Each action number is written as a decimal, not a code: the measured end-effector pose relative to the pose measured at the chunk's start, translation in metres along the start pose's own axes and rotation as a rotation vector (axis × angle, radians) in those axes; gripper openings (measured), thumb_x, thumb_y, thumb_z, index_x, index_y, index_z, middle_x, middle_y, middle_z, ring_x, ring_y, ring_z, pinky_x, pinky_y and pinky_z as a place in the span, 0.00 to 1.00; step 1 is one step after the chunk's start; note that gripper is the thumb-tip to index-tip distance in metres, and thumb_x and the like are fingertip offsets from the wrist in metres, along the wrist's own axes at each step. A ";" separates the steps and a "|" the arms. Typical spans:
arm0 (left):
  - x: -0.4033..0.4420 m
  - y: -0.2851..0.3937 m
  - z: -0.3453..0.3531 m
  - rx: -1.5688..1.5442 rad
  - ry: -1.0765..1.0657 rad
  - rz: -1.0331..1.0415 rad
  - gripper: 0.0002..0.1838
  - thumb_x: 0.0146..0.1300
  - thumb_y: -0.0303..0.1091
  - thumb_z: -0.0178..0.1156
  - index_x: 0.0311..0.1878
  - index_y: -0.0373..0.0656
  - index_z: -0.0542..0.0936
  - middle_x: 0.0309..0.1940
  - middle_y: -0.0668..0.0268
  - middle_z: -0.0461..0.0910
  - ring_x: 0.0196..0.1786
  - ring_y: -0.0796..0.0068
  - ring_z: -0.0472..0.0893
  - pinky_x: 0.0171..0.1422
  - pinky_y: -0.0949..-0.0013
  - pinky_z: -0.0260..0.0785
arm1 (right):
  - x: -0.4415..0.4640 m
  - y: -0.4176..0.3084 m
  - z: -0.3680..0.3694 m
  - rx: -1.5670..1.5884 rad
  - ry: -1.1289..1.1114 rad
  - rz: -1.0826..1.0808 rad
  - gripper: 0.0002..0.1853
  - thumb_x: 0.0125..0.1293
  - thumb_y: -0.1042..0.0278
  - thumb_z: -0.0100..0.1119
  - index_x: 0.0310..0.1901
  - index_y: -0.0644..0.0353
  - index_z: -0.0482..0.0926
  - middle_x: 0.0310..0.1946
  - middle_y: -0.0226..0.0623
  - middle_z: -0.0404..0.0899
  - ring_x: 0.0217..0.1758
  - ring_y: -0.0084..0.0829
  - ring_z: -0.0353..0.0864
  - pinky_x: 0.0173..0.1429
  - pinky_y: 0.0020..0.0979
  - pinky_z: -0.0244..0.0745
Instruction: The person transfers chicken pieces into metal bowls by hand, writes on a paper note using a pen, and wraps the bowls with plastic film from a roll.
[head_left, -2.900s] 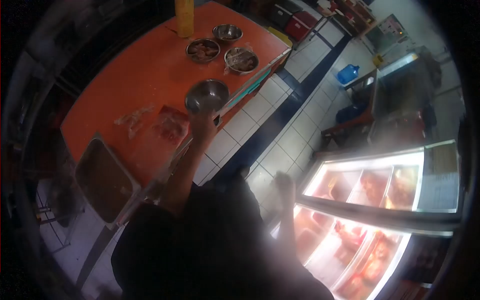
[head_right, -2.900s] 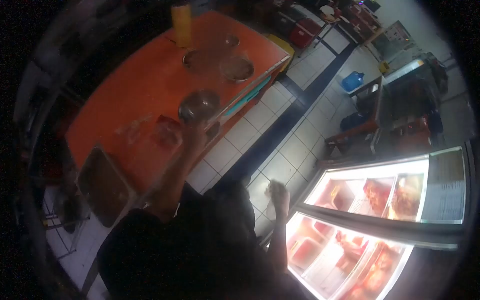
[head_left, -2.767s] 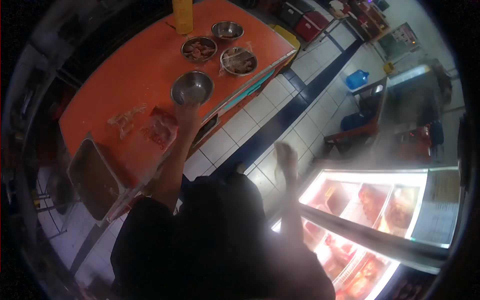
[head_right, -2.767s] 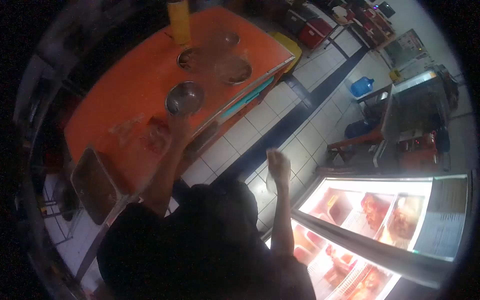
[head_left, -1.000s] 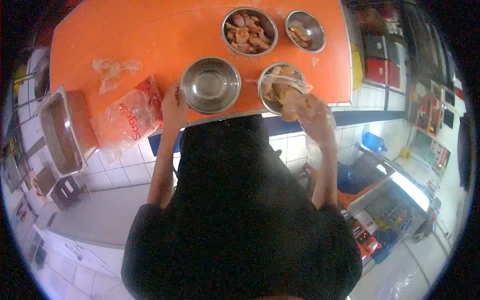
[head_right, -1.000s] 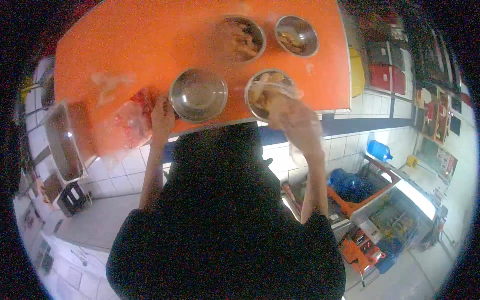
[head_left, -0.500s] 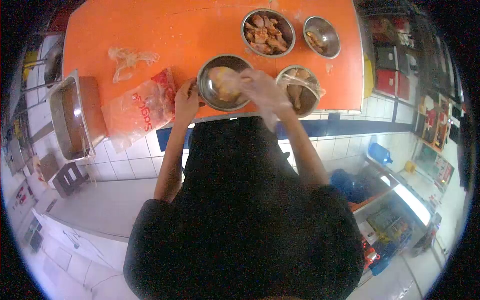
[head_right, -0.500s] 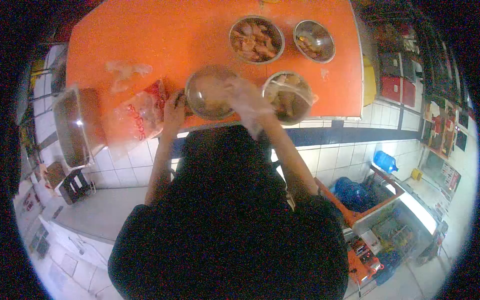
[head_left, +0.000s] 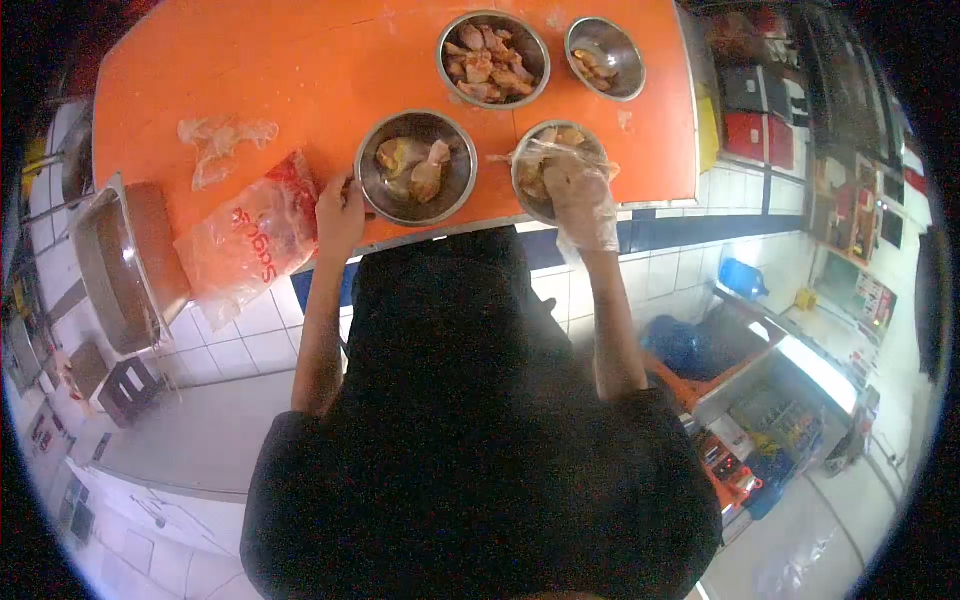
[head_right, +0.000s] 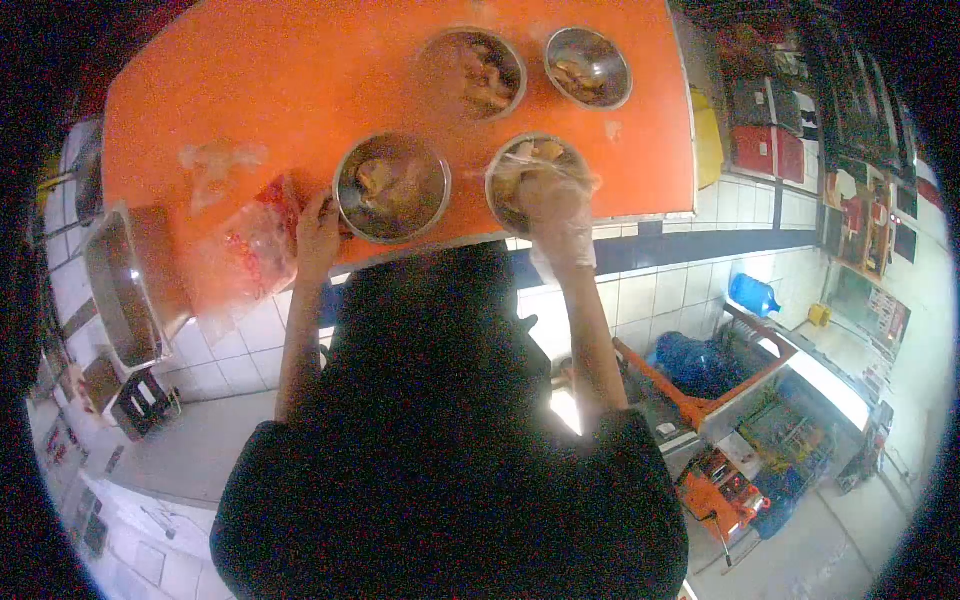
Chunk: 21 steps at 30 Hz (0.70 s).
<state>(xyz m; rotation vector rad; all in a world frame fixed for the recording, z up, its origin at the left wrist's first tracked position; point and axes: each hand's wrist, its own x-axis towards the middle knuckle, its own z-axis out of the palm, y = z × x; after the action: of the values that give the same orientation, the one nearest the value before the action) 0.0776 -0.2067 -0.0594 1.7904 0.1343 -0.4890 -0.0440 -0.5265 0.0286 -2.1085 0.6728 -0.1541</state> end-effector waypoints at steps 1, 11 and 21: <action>-0.002 0.006 -0.002 0.004 -0.002 0.000 0.13 0.73 0.29 0.50 0.55 0.36 0.79 0.40 0.61 0.82 0.35 0.74 0.84 0.36 0.67 0.84 | 0.007 -0.001 0.003 -0.223 -0.085 -0.022 0.15 0.69 0.60 0.56 0.50 0.61 0.81 0.42 0.50 0.83 0.48 0.48 0.82 0.55 0.43 0.75; -0.002 0.005 -0.002 0.229 0.015 0.220 0.12 0.71 0.27 0.52 0.52 0.35 0.79 0.34 0.55 0.83 0.29 0.72 0.83 0.33 0.67 0.76 | 0.037 0.066 0.076 -0.192 0.235 0.123 0.25 0.72 0.50 0.54 0.53 0.69 0.78 0.42 0.55 0.84 0.46 0.46 0.85 0.48 0.40 0.79; -0.003 0.002 -0.003 0.430 0.091 0.374 0.14 0.69 0.28 0.54 0.55 0.37 0.79 0.33 0.54 0.82 0.26 0.67 0.82 0.33 0.63 0.73 | 0.041 0.011 0.074 -0.007 0.181 0.556 0.31 0.74 0.42 0.47 0.51 0.70 0.80 0.46 0.63 0.82 0.49 0.53 0.83 0.53 0.43 0.76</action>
<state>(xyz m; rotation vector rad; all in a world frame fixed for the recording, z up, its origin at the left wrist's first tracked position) 0.0765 -0.2039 -0.0554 2.1958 -0.2596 -0.1724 0.0115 -0.4991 -0.0296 -1.8492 1.3389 -0.0312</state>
